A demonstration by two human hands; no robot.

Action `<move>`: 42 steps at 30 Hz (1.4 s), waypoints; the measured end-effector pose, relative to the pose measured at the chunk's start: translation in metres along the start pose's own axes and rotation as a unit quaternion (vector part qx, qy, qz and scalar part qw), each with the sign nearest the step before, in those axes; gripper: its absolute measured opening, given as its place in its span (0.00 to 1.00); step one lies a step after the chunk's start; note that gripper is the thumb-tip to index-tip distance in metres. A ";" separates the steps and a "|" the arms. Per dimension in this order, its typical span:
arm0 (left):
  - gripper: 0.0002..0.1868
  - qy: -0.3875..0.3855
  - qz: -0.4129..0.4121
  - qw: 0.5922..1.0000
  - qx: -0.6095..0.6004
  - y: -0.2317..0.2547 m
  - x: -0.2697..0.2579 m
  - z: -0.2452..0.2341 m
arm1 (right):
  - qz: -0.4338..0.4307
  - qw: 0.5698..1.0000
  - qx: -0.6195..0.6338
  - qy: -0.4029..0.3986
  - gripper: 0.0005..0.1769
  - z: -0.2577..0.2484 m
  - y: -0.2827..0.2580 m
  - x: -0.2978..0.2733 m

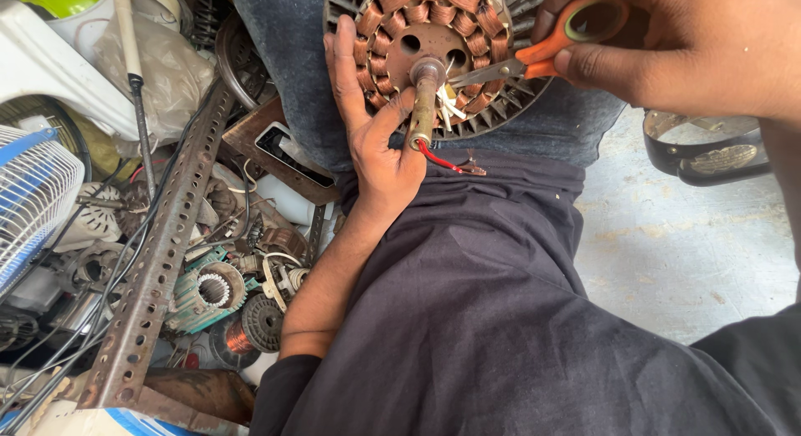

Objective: The person sits on the floor and repairs an electric motor stator. They use scissors to cut and adjust wires, and apply tape to insulate connections on the copper windings.

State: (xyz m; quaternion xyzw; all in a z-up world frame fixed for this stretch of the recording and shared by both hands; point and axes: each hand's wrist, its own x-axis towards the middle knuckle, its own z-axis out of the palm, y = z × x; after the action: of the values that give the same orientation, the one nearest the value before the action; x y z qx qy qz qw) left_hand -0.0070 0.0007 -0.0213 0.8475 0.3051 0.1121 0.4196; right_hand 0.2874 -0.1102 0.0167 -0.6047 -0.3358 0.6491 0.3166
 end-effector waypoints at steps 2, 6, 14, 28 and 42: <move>0.05 -0.005 -0.003 1.000 0.008 0.001 -0.002 -0.001 | -0.014 1.000 0.004 0.003 0.19 0.001 0.003 -0.001; 0.06 -0.003 -0.002 1.000 0.017 0.003 -0.001 -0.001 | -0.056 0.998 0.009 0.031 0.16 0.001 0.006 -0.004; 0.08 -0.019 -0.026 0.999 0.000 0.013 -0.002 -0.004 | -0.009 0.999 0.007 0.030 0.14 0.005 0.005 -0.008; 0.06 -0.017 -0.047 0.998 -0.030 0.015 0.001 -0.004 | -0.043 0.966 -0.250 0.057 0.17 0.009 -0.018 -0.011; 0.16 -0.025 -0.022 0.999 0.021 0.020 0.002 -0.003 | 0.021 0.999 -0.035 0.005 0.17 0.002 0.028 0.007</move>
State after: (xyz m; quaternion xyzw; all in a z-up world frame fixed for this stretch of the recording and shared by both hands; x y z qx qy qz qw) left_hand 0.0018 -0.0056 -0.0039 0.8517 0.3152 0.0750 0.4119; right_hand 0.2846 -0.1207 -0.0102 -0.6256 -0.3436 0.6406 0.2831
